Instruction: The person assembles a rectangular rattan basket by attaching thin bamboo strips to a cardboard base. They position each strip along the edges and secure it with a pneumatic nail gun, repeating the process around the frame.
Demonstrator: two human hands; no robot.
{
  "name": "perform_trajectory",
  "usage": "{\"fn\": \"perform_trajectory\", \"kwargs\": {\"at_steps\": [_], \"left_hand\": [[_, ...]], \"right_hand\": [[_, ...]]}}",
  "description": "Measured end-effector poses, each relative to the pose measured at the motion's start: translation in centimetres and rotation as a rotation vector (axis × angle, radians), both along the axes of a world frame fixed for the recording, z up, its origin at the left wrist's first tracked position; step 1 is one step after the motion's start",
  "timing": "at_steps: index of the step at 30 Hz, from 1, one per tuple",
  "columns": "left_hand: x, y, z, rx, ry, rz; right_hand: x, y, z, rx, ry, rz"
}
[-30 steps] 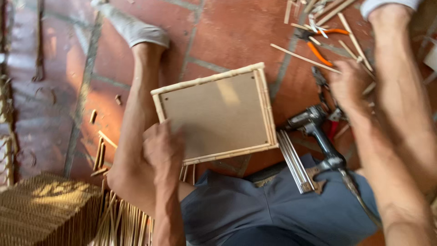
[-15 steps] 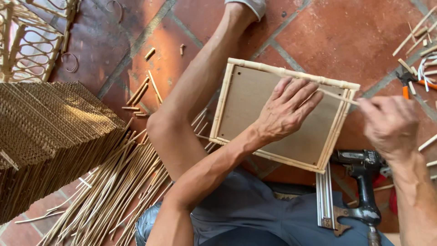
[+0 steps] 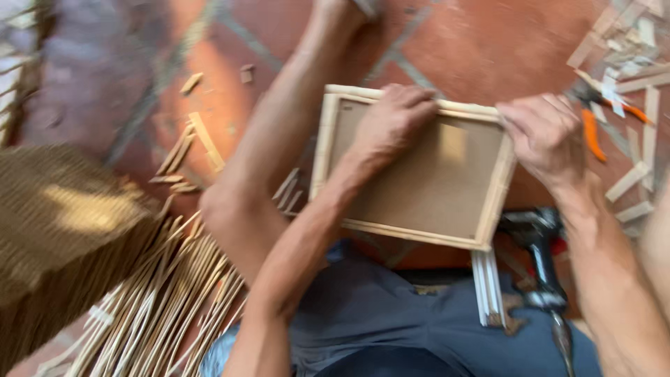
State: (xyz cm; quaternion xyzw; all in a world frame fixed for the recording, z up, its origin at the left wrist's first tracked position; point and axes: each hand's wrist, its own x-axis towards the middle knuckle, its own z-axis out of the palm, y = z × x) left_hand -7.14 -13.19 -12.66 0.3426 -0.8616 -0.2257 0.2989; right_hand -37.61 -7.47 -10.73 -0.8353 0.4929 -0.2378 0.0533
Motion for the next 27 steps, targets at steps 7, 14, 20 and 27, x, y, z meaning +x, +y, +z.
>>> {"fn": "perform_trajectory", "kwargs": {"at_steps": [7, 14, 20, 27], "left_hand": [[-0.3, 1.0, 2.4, -0.070, -0.049, 0.034], [-0.5, 0.8, 2.6, -0.131, -0.132, 0.065], [-1.1, 1.3, 2.7, -0.134, -0.173, 0.090], [-1.1, 1.5, 3.0, -0.172, -0.149, 0.120]], "right_hand": [[-1.0, 1.1, -1.7, 0.630, -1.012, -0.476], [1.2, 1.6, -3.9, 0.643, -1.212, -0.496], [1.1, 1.5, -4.3, 0.671, -1.171, -0.512], [1.1, 1.0, -2.3, 0.706, -0.877, -0.481]]}}
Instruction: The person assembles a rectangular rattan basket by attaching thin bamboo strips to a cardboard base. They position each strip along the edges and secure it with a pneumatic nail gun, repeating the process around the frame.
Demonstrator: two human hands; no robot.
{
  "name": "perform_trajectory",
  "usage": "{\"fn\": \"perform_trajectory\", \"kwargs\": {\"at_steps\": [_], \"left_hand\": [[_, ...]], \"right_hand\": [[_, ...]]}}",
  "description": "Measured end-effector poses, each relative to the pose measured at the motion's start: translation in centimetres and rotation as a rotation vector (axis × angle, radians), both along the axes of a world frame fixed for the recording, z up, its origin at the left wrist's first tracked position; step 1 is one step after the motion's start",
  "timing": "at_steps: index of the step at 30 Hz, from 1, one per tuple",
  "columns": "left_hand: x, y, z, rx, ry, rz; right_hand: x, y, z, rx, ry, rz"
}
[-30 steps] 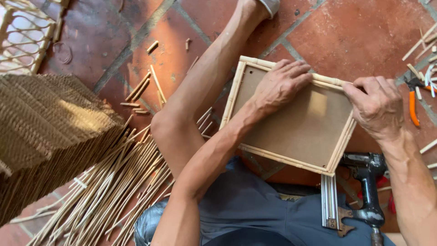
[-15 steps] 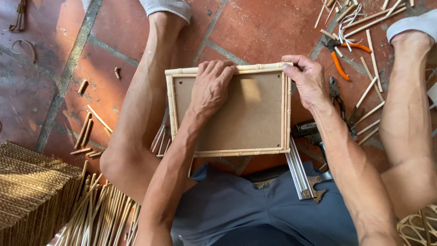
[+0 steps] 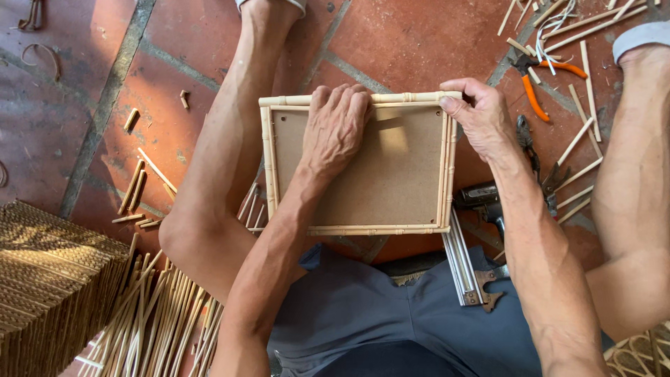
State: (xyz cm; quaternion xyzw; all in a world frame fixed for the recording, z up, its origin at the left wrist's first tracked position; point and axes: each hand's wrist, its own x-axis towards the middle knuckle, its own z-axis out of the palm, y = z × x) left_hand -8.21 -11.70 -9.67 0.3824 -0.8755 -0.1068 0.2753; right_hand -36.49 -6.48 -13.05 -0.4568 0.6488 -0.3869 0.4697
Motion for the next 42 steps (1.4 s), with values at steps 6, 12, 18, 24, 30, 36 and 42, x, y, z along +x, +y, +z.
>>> {"fn": "perform_trajectory", "kwargs": {"at_steps": [6, 12, 18, 24, 30, 36, 42], "left_hand": [[-0.5, -0.2, -0.1, 0.109, 0.045, 0.076], [-0.7, -0.5, 0.2, 0.197, 0.113, 0.116], [-0.8, -0.5, -0.3, 0.180, 0.104, 0.122], [-1.0, -0.6, -0.7, 0.163, 0.132, 0.158], [-0.9, -1.0, -1.0, 0.155, 0.108, 0.169], [-0.9, -1.0, -1.8, 0.160, 0.090, 0.146], [-1.1, -0.5, -1.2, 0.184, 0.108, 0.126]], "right_hand": [[2.7, 0.8, -0.2, -0.275, 0.556, 0.062], [4.0, 1.0, 1.6, -0.497, 0.750, -0.008], [8.3, 1.2, 4.2, -0.662, 0.269, -0.090], [13.4, 1.4, 1.8, -0.420, -0.225, -0.053], [13.9, 0.9, 6.6, -0.644, -0.456, -0.010], [9.3, -3.4, 9.6, -0.689, 0.372, 0.218], [-4.4, 5.5, 4.2, -0.196, 0.414, -0.218]]}}
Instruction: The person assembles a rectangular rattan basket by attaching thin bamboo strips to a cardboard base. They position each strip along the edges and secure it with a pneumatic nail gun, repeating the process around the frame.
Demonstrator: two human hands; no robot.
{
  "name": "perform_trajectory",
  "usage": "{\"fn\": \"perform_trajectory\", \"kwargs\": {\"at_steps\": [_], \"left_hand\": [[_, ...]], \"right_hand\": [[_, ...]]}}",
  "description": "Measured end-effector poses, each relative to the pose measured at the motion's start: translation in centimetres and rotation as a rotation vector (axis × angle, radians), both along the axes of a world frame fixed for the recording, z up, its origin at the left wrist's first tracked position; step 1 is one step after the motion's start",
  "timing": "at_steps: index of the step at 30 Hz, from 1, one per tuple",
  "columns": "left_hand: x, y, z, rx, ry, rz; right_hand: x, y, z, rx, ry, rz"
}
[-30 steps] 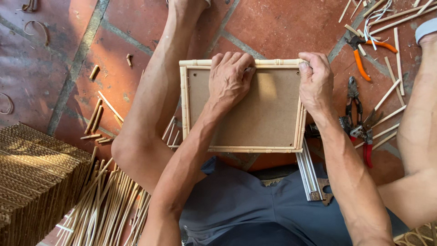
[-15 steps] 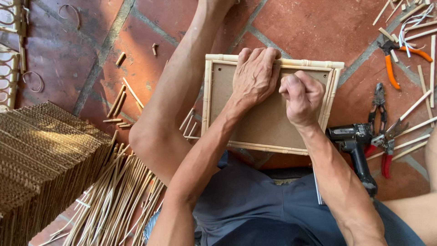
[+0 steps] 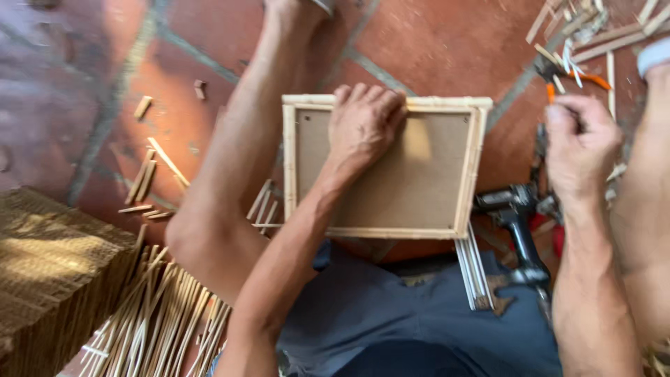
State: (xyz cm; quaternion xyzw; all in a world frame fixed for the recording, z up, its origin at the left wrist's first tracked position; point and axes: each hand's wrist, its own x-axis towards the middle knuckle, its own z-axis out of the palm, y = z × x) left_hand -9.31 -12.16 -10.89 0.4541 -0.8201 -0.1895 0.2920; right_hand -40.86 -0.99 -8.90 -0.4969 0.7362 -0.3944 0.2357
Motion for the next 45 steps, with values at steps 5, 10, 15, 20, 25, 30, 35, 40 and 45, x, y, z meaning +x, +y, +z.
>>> {"fn": "perform_trajectory", "kwargs": {"at_steps": [5, 10, 15, 20, 25, 30, 35, 40, 45], "left_hand": [[-0.1, 0.5, 0.5, -0.036, -0.026, -0.001], [-0.1, 0.3, 0.5, -0.145, 0.000, -0.025], [-0.2, 0.5, 0.3, -0.231, -0.107, -0.088], [-0.4, 0.6, -0.4, -0.214, -0.278, -0.232], [-0.4, 0.6, -0.8, -0.123, -0.415, -0.282], [-0.3, 0.6, -0.3, -0.152, -0.387, -0.274], [-0.4, 0.4, 0.3, -0.163, -0.327, -0.276], [-0.4, 0.3, 0.4, -0.171, -0.275, -0.280], [-0.4, 0.3, 0.1, -0.145, -0.283, -0.266]], "right_hand": [[-6.1, 14.5, -5.4, 1.043, 0.164, 0.024], [-5.9, 17.4, -9.4, 0.984, -0.776, -0.244], [-4.3, 13.3, -3.3, 0.874, -0.685, -0.084], [-1.8, 10.9, 8.7, 0.968, 0.179, 0.093], [0.0, 5.5, 16.5, 0.271, 0.493, 0.516], [2.1, -3.0, 17.7, 0.195, 0.505, 0.651], [3.4, -5.6, 14.9, 0.331, 0.770, 0.704], [0.5, -5.4, 13.2, 0.381, 0.768, 0.664], [0.2, -5.5, 11.3, 0.251, 0.726, 0.740]]}}
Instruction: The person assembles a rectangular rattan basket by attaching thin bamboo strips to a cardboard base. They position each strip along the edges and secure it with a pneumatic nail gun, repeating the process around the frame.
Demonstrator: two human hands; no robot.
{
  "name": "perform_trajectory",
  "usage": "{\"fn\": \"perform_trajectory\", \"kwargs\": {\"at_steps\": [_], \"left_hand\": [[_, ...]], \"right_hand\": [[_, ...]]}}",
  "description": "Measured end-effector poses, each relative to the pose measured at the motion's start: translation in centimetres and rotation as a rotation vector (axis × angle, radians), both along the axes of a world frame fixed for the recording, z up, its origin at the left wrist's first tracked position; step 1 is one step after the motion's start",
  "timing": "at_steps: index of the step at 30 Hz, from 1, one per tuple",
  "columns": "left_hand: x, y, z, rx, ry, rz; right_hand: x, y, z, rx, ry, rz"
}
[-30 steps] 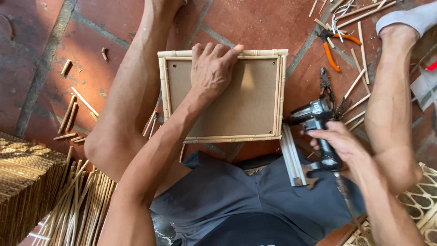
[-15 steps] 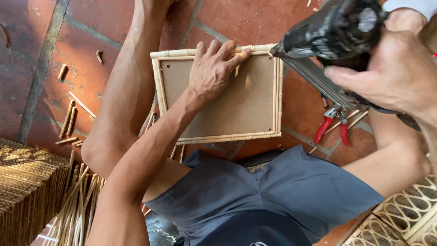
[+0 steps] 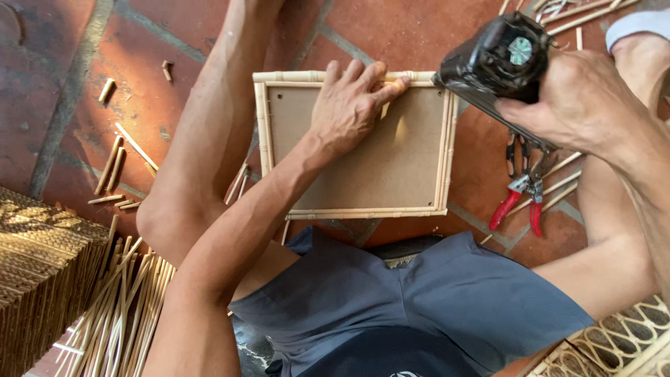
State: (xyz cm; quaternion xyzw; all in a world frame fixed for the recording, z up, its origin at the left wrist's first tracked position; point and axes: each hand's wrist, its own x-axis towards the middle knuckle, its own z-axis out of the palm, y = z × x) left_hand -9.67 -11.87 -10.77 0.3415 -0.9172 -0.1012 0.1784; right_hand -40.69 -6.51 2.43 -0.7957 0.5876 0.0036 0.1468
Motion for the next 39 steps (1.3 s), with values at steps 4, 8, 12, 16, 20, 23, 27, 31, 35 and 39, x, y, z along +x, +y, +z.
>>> {"fn": "perform_trajectory", "kwargs": {"at_steps": [4, 8, 12, 16, 20, 23, 27, 31, 35, 39], "left_hand": [[-0.1, 0.0, -0.4, -0.011, 0.005, 0.011], [-0.2, 0.0, -0.7, -0.015, -0.002, 0.014], [-0.3, 0.0, -0.8, -0.017, -0.012, 0.015], [-0.2, -0.2, -0.9, 0.041, -0.013, 0.017], [-0.2, -0.4, -1.2, -0.005, -0.004, 0.017], [-0.2, -0.4, -1.3, 0.007, 0.007, 0.012], [-0.2, -0.3, -1.3, -0.049, 0.011, 0.025], [-0.1, -0.2, -1.1, 0.014, 0.020, 0.004], [-0.2, -0.2, -1.1, 0.021, 0.013, 0.004], [-0.2, -0.1, -1.2, -0.013, -0.014, 0.010]], "right_hand": [[1.4, 2.5, 0.1, -0.139, 0.021, 0.071], [2.8, 5.6, -0.2, -0.299, 0.075, 0.236], [3.6, 6.5, -1.0, -0.284, 0.233, 0.305], [4.0, 6.0, -1.0, -0.459, 0.195, 0.331], [4.6, 6.1, -0.5, -0.380, 0.234, 0.312], [5.0, 6.4, -0.5, -0.425, 0.227, 0.332], [5.1, 6.7, -1.1, -0.445, 0.178, 0.333], [4.6, 7.1, -1.7, -0.419, 0.106, 0.259], [4.7, 8.0, -2.7, -0.398, 0.169, 0.258], [5.0, 9.0, -3.9, -0.398, 0.196, 0.254]]}}
